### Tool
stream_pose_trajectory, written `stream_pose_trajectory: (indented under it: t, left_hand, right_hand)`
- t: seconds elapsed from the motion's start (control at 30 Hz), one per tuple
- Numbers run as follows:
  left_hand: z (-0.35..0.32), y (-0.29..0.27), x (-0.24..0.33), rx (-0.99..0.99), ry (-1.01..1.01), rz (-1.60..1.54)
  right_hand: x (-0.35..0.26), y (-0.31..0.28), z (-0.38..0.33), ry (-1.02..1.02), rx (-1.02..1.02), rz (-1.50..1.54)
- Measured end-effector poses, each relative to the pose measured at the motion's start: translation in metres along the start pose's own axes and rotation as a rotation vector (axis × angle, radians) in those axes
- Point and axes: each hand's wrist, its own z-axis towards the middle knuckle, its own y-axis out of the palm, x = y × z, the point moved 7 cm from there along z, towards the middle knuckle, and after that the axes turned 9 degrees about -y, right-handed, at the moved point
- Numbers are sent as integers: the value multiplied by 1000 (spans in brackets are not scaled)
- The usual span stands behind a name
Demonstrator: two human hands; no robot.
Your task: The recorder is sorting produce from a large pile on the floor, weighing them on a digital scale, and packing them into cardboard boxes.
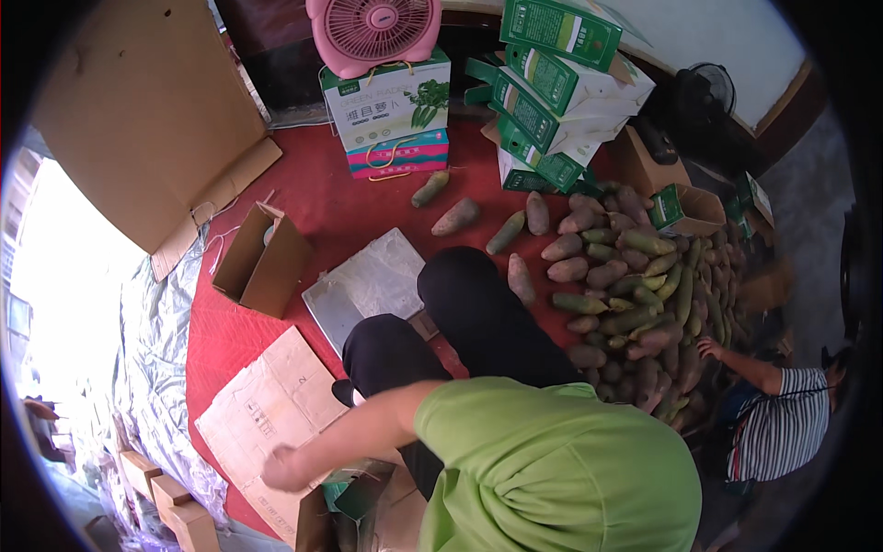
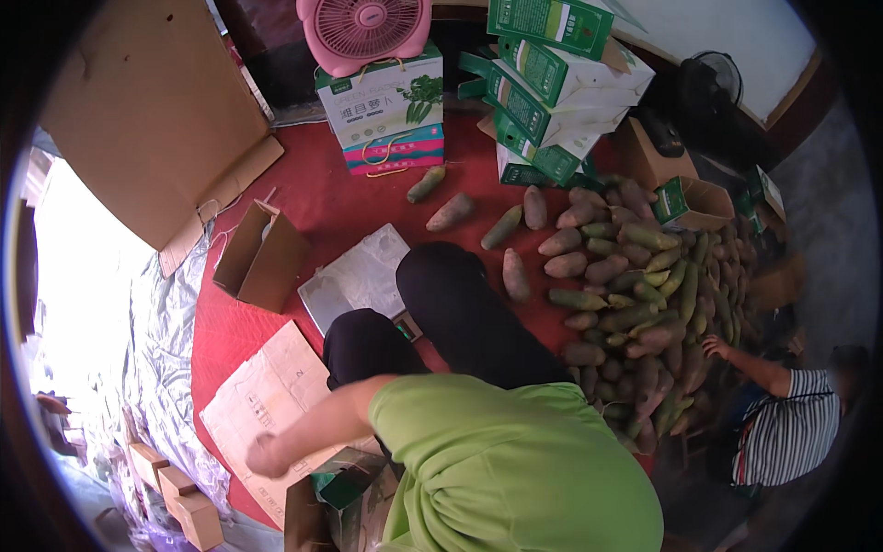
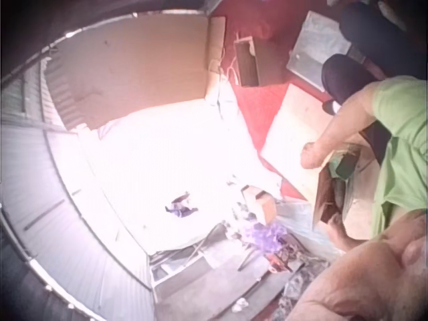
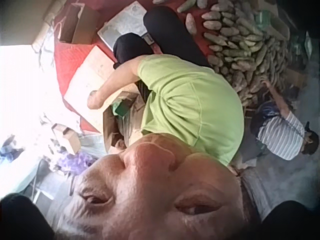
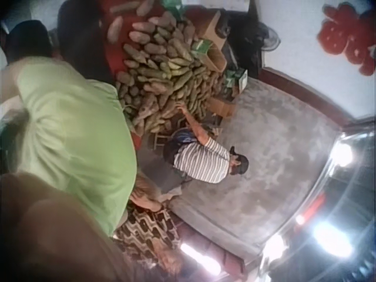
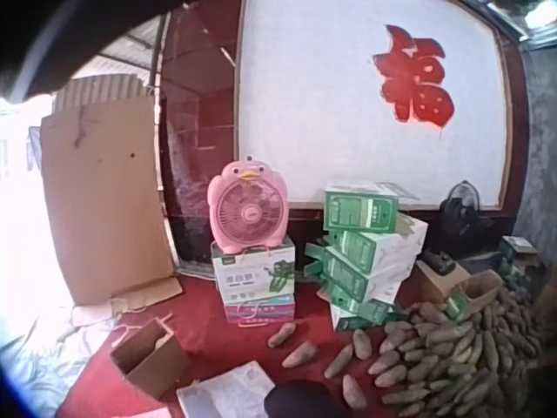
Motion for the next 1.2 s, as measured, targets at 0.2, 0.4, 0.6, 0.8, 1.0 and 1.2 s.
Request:
stream_pose_trajectory:
  t: [0.2,0.4,0.6,0.8,1.0,1.2]
  left_hand:
    - [49,42,182,-90,331,-507]
    - [124,210,243,-583,-71,-948]
    - [176,273,257,-649,-114,-1142]
    - [209,299,289,-647,-26,-1151]
    - [234,319,318,-639,48,-1161]
    - [258,324,339,-602,108,-1182]
  right_hand:
    - [99,-146,-101,158,272,250]
    - [200,-230,-277,401,697,240]
    - [266,-230,-478,832,988,352]
    - [301,-248,-666,1021,1445,434]
    - [297,-315,-769,1085,1810,354]
    - [298,-377,-808,988,2008,362]
